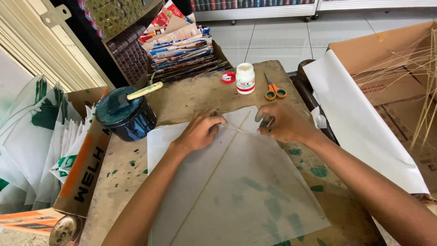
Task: Cutting kite paper to size and gluing it onto a bamboo frame to assemble a kite.
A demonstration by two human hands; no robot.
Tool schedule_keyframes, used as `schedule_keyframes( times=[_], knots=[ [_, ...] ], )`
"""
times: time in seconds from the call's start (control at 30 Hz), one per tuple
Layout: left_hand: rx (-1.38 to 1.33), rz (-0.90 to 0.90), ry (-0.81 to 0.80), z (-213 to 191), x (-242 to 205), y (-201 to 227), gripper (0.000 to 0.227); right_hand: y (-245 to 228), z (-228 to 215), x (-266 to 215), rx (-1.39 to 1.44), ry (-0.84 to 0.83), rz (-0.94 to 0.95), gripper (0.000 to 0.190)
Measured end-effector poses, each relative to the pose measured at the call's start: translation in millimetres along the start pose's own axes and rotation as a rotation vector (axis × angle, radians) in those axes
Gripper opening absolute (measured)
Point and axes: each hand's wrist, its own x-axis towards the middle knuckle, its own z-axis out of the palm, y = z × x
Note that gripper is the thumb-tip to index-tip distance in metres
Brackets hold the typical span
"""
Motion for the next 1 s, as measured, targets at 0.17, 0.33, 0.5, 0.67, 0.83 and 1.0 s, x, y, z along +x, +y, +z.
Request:
schedule_keyframes(
  times=[0.17,0.33,0.5,0.67,0.83,1.0],
  knots=[
    [0.032,0.022,-0.007,18.3,19.7,-10.2,0.020,21.4,3.6,0.3,0.002,-0.022,-0.027,0.050],
    [0.089,0.041,0.015,26.0,37.7,-12.1,0.021,20.8,9.2,-7.9,-0.004,-0.004,-0.002,0.056],
    [0.092,0.009,0.005,37.0,45.1,-26.7,0.028,37.8,23.4,4.1,0.087,0.025,-0.048,0.054],
    [0.124,-0.008,0.023,39.4,38.6,-34.8,0.028,37.2,30.2,7.4,0.083,0.034,-0.054,0.052],
    [0.056,-0.023,0.039,29.7,27.6,-35.3,0.030,29.3,40.3,9.6,0.100,0.023,-0.089,0.049],
    [0.044,-0.011,0.044,26.6,26.6,-46.6,0.029,29.8,48.7,18.2,0.101,0.017,-0.101,0.043]
  ],
)
